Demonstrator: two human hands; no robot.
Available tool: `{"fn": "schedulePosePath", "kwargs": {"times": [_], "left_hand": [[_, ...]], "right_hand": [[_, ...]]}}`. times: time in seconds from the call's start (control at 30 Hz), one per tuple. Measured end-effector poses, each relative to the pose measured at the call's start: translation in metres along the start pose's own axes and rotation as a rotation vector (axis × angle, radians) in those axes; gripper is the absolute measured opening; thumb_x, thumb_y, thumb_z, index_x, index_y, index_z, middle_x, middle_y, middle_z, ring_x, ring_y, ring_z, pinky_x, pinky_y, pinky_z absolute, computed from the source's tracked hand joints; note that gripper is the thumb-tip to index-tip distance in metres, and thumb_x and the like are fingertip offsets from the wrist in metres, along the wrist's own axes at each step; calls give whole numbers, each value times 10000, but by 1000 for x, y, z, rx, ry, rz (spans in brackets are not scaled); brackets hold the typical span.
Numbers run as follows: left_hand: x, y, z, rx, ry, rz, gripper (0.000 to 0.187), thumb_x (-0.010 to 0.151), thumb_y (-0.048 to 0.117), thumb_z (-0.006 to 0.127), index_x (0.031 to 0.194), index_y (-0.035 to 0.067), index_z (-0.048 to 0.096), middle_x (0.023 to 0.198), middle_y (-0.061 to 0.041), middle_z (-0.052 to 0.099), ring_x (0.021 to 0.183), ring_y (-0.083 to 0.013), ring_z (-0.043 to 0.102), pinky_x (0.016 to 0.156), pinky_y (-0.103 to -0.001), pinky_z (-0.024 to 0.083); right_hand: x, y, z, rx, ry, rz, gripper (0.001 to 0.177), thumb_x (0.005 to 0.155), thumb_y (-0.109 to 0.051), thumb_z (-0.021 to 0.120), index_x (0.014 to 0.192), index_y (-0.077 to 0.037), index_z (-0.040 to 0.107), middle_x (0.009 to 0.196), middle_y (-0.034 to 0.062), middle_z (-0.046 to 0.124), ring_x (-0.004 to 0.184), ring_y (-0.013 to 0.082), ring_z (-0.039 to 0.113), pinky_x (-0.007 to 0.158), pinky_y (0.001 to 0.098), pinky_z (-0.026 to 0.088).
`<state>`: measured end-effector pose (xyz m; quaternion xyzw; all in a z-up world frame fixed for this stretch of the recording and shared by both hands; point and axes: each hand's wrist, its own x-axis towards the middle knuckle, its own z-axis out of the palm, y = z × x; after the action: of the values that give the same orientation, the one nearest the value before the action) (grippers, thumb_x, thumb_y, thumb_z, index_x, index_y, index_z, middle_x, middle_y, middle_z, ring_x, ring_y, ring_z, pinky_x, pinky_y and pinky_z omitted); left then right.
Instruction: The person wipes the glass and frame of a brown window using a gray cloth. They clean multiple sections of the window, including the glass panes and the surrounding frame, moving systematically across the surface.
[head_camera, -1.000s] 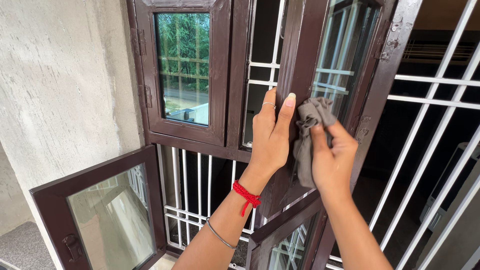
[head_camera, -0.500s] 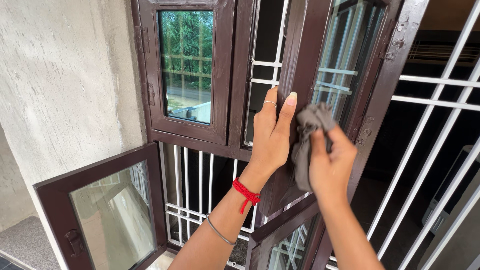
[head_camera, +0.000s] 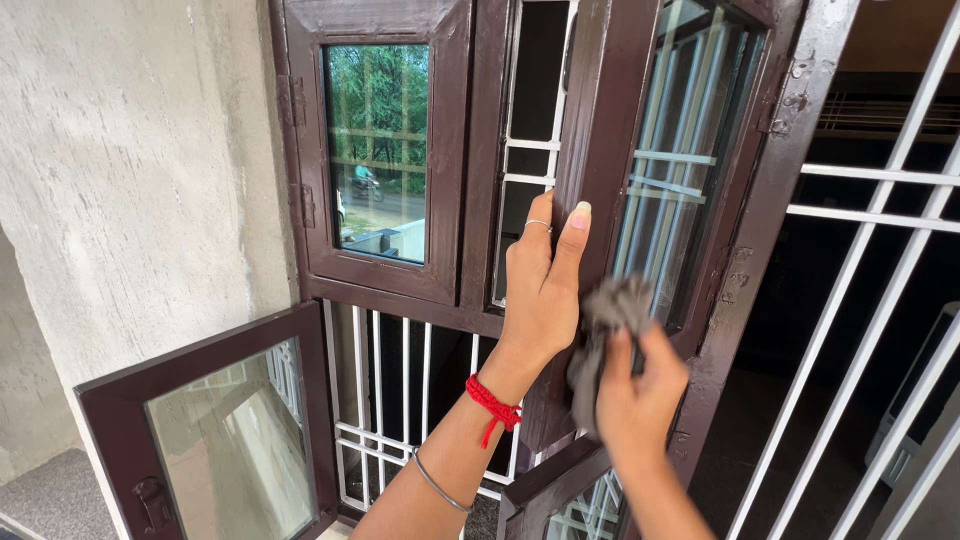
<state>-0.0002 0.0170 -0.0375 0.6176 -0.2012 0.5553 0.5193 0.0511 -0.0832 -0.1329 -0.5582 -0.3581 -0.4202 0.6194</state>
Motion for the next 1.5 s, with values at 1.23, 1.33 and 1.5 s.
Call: {"fn": "schedulePosePath", "kwargs": {"times": [1.23, 1.33, 1.5], "left_hand": [[41, 19, -1, 239, 113, 286, 518, 1012, 363, 657, 1265, -55, 484, 904, -183, 712, 766, -276, 713, 705, -391, 554], [93, 27, 1, 239, 82, 493, 514, 1072, 332, 729, 1297, -68, 497, 1171, -217, 742, 1104, -298, 755, 1012, -396, 550], [130, 38, 10, 205, -3, 215, 532, 904, 340, 725, 1255, -15, 541, 1035, -176, 773, 956, -295, 772, 840, -384, 581]], "right_hand": [[80, 34, 12, -67, 173, -139, 296, 1026, -28, 511, 1294, 9, 631, 1194, 119, 707, 1112, 235, 663, 981, 323, 487], [121, 15, 19, -111, 117, -345, 242, 1009, -15, 556, 1230, 9, 652, 1102, 124, 685, 1023, 218, 664, 924, 324, 508], [225, 10, 27, -89, 115, -494, 163, 1023, -20, 578, 1149, 23, 672, 1005, 127, 678, 928, 189, 653, 847, 339, 519]]}}
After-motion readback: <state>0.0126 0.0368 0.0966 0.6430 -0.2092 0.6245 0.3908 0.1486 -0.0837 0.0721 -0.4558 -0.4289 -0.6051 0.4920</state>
